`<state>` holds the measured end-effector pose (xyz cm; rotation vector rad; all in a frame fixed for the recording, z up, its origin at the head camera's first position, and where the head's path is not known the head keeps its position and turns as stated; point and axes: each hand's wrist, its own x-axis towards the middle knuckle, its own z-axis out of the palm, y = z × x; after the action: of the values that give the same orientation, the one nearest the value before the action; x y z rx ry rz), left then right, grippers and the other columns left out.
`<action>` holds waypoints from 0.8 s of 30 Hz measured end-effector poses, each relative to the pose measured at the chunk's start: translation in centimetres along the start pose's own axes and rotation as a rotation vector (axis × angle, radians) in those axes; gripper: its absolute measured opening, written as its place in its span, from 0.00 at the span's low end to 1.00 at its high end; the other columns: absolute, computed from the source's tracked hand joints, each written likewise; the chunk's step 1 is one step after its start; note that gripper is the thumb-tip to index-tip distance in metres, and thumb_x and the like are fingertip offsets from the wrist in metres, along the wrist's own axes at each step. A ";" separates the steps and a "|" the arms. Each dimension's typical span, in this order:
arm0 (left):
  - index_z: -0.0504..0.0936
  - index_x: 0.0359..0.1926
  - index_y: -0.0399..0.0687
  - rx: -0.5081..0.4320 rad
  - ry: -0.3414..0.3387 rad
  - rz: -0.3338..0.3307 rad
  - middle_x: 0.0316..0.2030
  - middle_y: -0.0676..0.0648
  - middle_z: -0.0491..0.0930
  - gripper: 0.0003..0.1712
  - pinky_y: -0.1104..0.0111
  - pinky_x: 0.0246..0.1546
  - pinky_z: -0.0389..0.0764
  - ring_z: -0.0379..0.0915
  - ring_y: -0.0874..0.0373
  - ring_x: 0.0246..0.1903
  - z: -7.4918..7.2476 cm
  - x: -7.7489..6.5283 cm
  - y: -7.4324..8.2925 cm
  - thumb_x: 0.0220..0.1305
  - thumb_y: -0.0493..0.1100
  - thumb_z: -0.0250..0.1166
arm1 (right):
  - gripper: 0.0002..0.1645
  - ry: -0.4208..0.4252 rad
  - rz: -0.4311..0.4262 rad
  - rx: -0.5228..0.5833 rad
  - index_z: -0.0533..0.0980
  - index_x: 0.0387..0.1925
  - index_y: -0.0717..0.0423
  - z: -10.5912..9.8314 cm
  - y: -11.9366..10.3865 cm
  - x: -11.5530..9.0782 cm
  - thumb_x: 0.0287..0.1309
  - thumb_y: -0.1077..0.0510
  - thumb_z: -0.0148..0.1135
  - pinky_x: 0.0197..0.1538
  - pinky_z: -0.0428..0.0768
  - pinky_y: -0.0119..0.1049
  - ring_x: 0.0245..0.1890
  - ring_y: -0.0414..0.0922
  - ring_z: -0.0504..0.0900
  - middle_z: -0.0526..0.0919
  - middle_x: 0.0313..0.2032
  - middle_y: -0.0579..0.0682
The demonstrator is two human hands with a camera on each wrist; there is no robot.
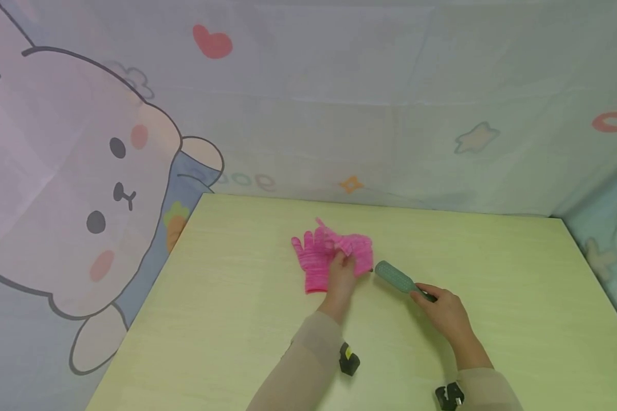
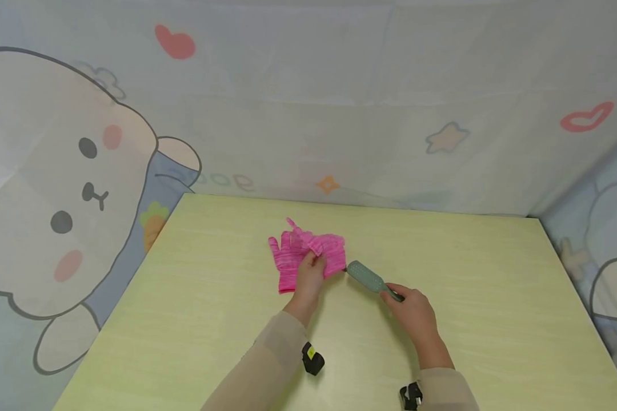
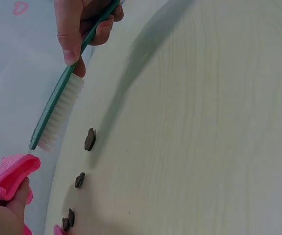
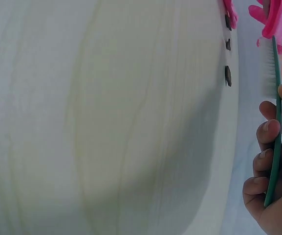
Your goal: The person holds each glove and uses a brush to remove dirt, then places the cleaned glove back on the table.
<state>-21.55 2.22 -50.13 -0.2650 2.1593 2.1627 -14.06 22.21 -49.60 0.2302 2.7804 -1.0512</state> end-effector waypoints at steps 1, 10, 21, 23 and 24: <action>0.71 0.58 0.38 -0.008 -0.005 0.005 0.58 0.38 0.69 0.19 0.55 0.59 0.65 0.61 0.43 0.60 0.1 0.0 0.1 0.68 0.38 0.50 | 0.39 0.007 0.007 0.025 0.68 0.60 0.61 0.0 0.0 0.1 0.61 0.35 0.49 0.49 0.73 0.54 0.52 0.62 0.71 0.71 0.56 0.68; 0.74 0.53 0.43 -0.035 -0.046 -0.004 0.48 0.41 0.75 0.15 0.59 0.49 0.74 0.70 0.48 0.48 0.8 -0.4 0.7 0.68 0.41 0.52 | 0.35 0.021 0.084 0.376 0.68 0.58 0.62 -0.3 0.3 0.9 0.61 0.40 0.53 0.29 0.66 0.31 0.27 0.40 0.65 0.70 0.30 0.51; 0.72 0.58 0.41 -0.288 -0.401 -0.092 0.35 0.50 0.76 0.20 0.75 0.33 0.74 0.70 0.64 0.30 2.7 -1.4 1.3 0.66 0.36 0.51 | 0.20 -0.113 0.127 0.967 0.75 0.28 0.50 -1.4 -2.0 3.0 0.62 0.39 0.52 0.16 0.57 0.24 0.12 0.33 0.55 0.70 0.21 0.40; 0.71 0.59 0.41 -0.302 -0.460 -0.128 0.36 0.49 0.77 0.20 0.74 0.34 0.76 0.71 0.64 0.30 3.1 -1.4 1.2 0.66 0.35 0.51 | 0.18 -0.143 0.124 0.998 0.72 0.25 0.50 -2.2 -2.3 3.6 0.63 0.43 0.53 0.16 0.58 0.23 0.12 0.33 0.56 0.69 0.19 0.39; 0.71 0.60 0.41 -0.298 -0.479 -0.149 0.39 0.48 0.78 0.21 0.72 0.36 0.77 0.73 0.63 0.32 3.3 -1.5 1.3 0.66 0.35 0.51 | 0.16 -0.146 0.119 0.999 0.71 0.23 0.49 -2.7 -2.4 4.0 0.63 0.45 0.54 0.16 0.58 0.23 0.12 0.32 0.56 0.67 0.16 0.39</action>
<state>-20.56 5.64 -48.64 0.0726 1.5184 2.1773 -18.64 22.56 -46.92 0.3914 1.8549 -2.2018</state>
